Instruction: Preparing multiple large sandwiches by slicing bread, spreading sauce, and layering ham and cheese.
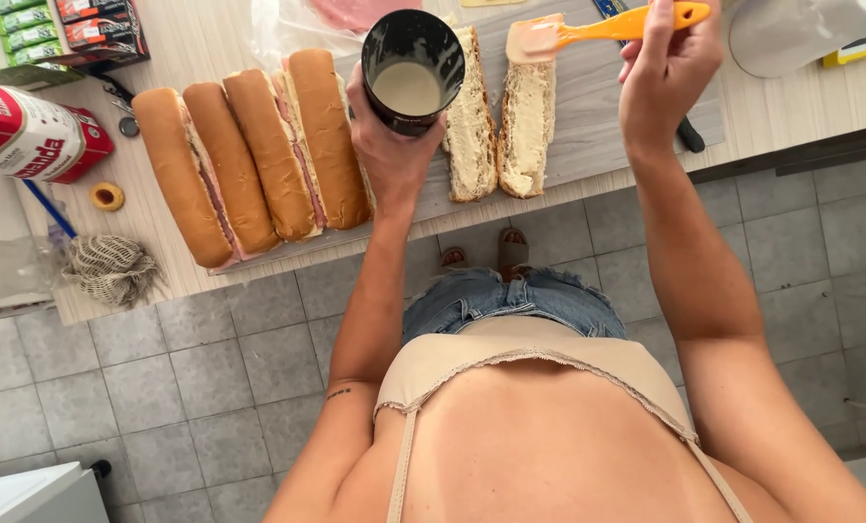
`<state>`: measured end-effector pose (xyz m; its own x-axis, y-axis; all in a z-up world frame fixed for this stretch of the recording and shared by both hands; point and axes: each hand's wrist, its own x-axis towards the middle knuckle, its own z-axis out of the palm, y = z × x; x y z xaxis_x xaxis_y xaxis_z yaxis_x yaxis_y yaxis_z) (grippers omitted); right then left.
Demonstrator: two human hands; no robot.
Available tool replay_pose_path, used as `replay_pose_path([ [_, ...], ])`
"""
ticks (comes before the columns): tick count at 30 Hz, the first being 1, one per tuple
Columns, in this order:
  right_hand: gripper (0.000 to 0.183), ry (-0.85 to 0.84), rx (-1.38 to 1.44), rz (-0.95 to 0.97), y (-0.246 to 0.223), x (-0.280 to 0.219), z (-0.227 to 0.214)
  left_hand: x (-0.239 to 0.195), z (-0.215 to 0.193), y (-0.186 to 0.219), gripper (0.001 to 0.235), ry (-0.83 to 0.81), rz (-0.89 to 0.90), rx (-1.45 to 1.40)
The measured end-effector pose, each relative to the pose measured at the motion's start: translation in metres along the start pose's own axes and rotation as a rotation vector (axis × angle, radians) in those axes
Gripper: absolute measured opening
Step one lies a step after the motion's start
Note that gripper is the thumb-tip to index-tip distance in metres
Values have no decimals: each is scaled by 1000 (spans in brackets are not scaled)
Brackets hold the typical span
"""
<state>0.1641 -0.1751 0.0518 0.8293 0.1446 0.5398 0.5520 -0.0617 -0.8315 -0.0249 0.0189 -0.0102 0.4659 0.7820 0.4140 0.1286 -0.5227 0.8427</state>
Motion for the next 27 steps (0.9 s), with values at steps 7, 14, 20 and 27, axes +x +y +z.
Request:
replay_pose_path([
  [7, 20, 94, -21, -92, 2, 0, -43, 1, 1, -5, 98, 1, -55, 37],
  [14, 4, -403, -626, -1075, 9, -73, -40, 3, 3, -10, 98, -7, -60, 27],
  [20, 14, -567, -621, -1214, 4, -124, -60, 5, 4, -9, 94, -4, -44, 26],
  [27, 27, -591, -561, -1152, 26, -125, -60, 4, 5, -7, 94, -11, -107, -16],
])
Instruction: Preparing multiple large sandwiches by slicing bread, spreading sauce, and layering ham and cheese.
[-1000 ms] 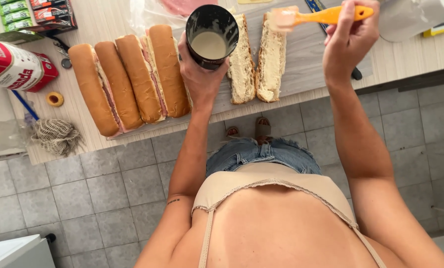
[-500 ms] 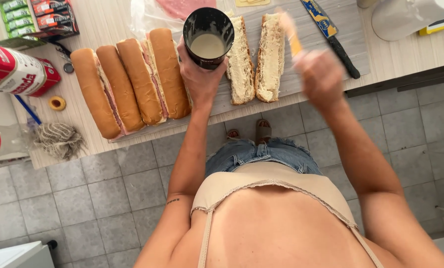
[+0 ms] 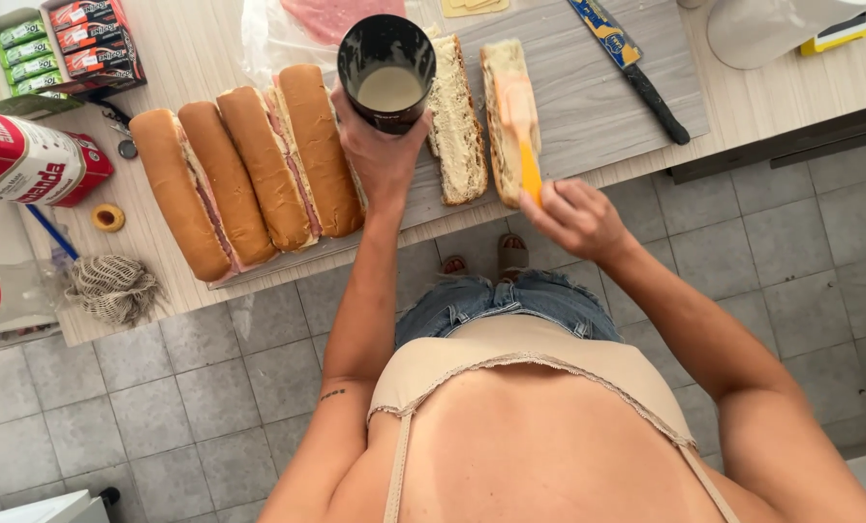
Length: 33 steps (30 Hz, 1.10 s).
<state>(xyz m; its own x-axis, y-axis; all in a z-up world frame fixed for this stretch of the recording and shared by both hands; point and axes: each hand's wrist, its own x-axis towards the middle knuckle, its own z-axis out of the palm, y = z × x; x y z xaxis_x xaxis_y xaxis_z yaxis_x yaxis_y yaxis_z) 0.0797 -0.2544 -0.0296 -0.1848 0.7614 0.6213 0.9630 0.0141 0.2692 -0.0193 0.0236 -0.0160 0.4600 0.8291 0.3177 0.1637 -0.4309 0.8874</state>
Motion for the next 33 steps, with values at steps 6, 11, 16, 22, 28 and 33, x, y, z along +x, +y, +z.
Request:
replay_pose_path([
  [6, 20, 122, 127, 224, 21, 22, -3, 5, 7, -6, 111, 67, -95, 23],
  [11, 10, 524, 532, 1017, 29, 50, -31, -27, -21, 39, 126, -64, -191, -70],
  [16, 19, 941, 1281, 1829, 54, 26, 5, -98, -11, 62, 60, -170, -67, -49],
  [22, 24, 1003, 1569, 1933, 55, -29, 62, -122, 50, 42, 62, -290, 653, 513],
  [28, 21, 900, 1492, 2013, 47, -55, 32, -122, 65, 46, 62, -228, 550, 492],
  [33, 22, 792, 1228, 1710, 56, -53, -30, -130, 73, 48, 63, -177, 490, 509],
])
